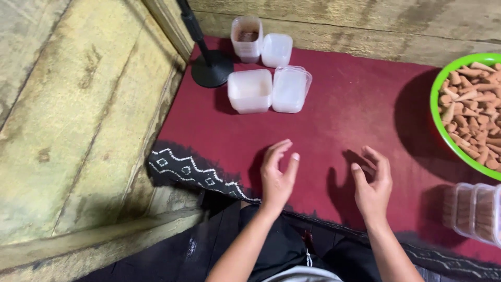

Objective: Sorting and packing incense cones from a large bowl into smaller plastic containers.

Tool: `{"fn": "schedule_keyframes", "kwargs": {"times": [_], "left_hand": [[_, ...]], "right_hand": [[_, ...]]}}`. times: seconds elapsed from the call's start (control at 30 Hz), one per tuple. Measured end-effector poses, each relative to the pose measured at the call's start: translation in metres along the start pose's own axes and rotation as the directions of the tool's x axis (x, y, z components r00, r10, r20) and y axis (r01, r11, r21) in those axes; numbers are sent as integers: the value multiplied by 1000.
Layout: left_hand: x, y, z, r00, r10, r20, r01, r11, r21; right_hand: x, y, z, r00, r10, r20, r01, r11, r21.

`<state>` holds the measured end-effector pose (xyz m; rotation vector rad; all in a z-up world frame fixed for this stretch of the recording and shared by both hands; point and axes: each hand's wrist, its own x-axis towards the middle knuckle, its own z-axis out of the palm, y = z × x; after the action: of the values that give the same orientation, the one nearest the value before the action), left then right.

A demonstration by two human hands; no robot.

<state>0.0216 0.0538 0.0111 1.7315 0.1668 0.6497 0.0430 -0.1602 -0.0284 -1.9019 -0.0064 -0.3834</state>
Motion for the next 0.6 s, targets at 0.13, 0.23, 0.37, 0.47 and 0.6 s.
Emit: {"fn": "schedule_keyframes", "kwargs": {"times": [0.13,0.23,0.37,0.47,0.6], "left_hand": [[42,-34,-32,987,-49,-150,59,996,61],[89,-48,-55,954,-95,-285,109,993,36],[153,-58,-74,939,-140,-314,165,985,52],[179,-69,-75,941,-224,-254,252,964,82],[189,-69,-76,930,-321,-179,345,930,127]], "right_hand": [[38,-47,51,997,-2,80,0,1000,21],[77,-61,100,989,-76,129,67,995,77],[123,-70,163,971,-28,236,-4,991,134],[144,-67,193,958,17,285,-36,997,62],[155,-58,208,968,10,250,6,998,-66]]}}
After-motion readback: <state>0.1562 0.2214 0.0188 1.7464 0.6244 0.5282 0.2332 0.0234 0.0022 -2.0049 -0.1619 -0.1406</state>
